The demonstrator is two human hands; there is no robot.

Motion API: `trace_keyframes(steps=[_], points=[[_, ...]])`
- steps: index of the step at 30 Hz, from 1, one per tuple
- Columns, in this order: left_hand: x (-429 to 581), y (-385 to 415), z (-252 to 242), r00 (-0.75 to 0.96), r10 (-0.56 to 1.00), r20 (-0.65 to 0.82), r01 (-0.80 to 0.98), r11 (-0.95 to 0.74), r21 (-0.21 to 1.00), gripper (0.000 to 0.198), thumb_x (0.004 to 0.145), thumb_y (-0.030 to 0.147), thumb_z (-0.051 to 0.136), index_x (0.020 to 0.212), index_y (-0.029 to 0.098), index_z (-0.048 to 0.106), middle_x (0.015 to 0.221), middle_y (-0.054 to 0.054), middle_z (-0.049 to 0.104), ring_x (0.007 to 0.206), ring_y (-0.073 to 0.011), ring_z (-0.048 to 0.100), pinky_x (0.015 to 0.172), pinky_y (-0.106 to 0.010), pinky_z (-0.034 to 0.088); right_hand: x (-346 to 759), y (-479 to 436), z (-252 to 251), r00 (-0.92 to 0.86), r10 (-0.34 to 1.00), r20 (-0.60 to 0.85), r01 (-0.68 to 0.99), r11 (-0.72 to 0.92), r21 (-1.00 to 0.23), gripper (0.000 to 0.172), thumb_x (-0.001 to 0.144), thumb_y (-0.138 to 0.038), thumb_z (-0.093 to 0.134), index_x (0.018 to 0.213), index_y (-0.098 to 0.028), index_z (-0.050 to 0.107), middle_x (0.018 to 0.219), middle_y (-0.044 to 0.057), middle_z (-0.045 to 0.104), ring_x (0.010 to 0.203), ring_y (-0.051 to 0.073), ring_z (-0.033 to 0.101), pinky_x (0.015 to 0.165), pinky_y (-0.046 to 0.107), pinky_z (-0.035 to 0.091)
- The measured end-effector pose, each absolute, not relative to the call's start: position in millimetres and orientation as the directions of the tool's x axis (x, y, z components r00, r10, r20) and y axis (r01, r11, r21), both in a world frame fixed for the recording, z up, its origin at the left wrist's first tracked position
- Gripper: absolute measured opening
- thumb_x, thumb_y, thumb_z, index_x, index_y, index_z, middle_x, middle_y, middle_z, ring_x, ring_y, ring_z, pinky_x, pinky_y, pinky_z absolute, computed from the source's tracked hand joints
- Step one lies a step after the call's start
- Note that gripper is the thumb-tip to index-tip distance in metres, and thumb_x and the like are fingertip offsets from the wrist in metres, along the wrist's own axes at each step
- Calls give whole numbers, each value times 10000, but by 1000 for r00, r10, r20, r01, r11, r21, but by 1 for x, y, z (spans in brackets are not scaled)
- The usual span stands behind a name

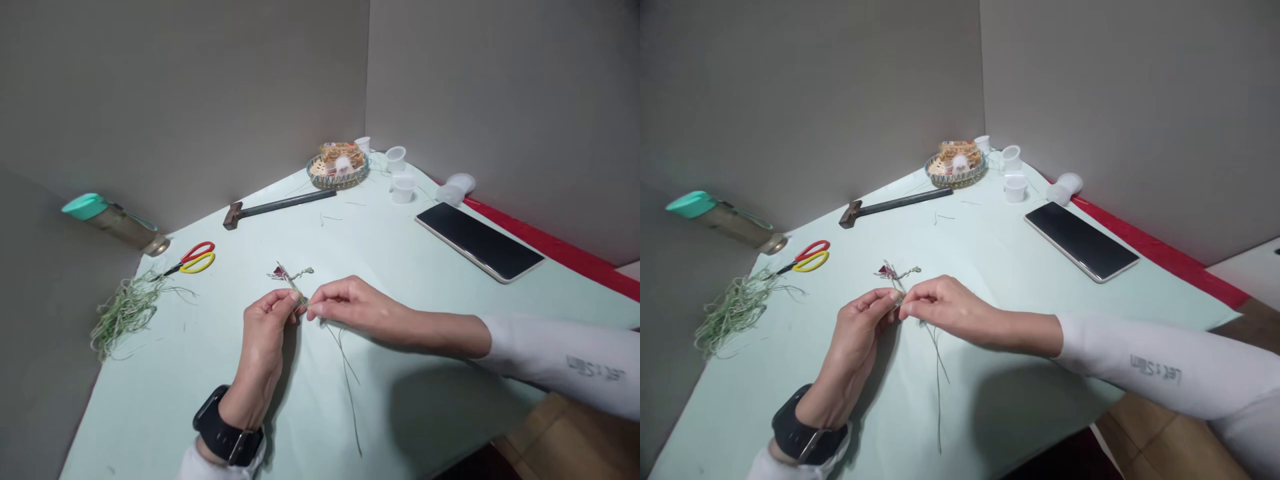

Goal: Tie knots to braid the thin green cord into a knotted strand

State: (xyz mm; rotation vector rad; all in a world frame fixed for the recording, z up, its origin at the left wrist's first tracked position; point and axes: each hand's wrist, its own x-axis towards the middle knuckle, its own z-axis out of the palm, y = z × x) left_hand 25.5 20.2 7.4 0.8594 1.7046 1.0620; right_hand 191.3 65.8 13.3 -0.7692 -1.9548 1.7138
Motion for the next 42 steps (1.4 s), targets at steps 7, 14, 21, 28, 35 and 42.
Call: trace_keyframes(steps=[7,14,21,28,35,42], points=[[26,20,5,-297,877,-378,55,411,910,253,882,313,583,1076,152,591,1020,-61,641,803,-177,639,679,-357,553,192,48,4,-798,559,225,168,565,-808,209,855,-166,419,799,-141,618,680,9,560,594,100,412,585,252,324],[23,19,9,-285,878,-384,58,415,908,191,887,310,578,968,139,601,804,-2,623,563,-97,570,478,-232,488,198,34,-2,-903,335,268,144,825,-546,135,769,-95,426,737,-144,548,630,7,490,548,120,323,472,282,182],[21,18,7,-258,900,-352,20,369,929,142,889,273,581,918,134,593,705,38,570,447,-51,469,375,-172,395,201,38,0,-951,256,173,150,872,-466,120,720,-78,479,784,-141,560,658,23,538,538,118,272,475,302,150],[22,18,6,-248,909,-335,-26,339,940,121,884,251,589,898,131,595,709,36,574,459,-53,483,382,-171,404,237,84,42,-972,232,21,167,756,-633,199,916,-248,501,763,-192,616,574,-42,546,496,71,406,499,210,324],[21,17,5,-262,899,-352,-62,348,935,124,880,250,593,915,130,600,751,20,598,505,-69,526,419,-189,444,298,126,55,-865,413,-286,467,449,-762,275,838,-295,604,1098,-280,691,898,4,702,772,133,634,672,244,430],[23,17,5,-261,903,-340,-67,335,940,132,881,257,593,922,131,602,767,14,605,522,-76,539,435,-199,458,217,104,39,-768,630,113,346,556,-756,229,852,-192,542,1049,-163,654,1028,74,665,914,216,578,817,346,370]])
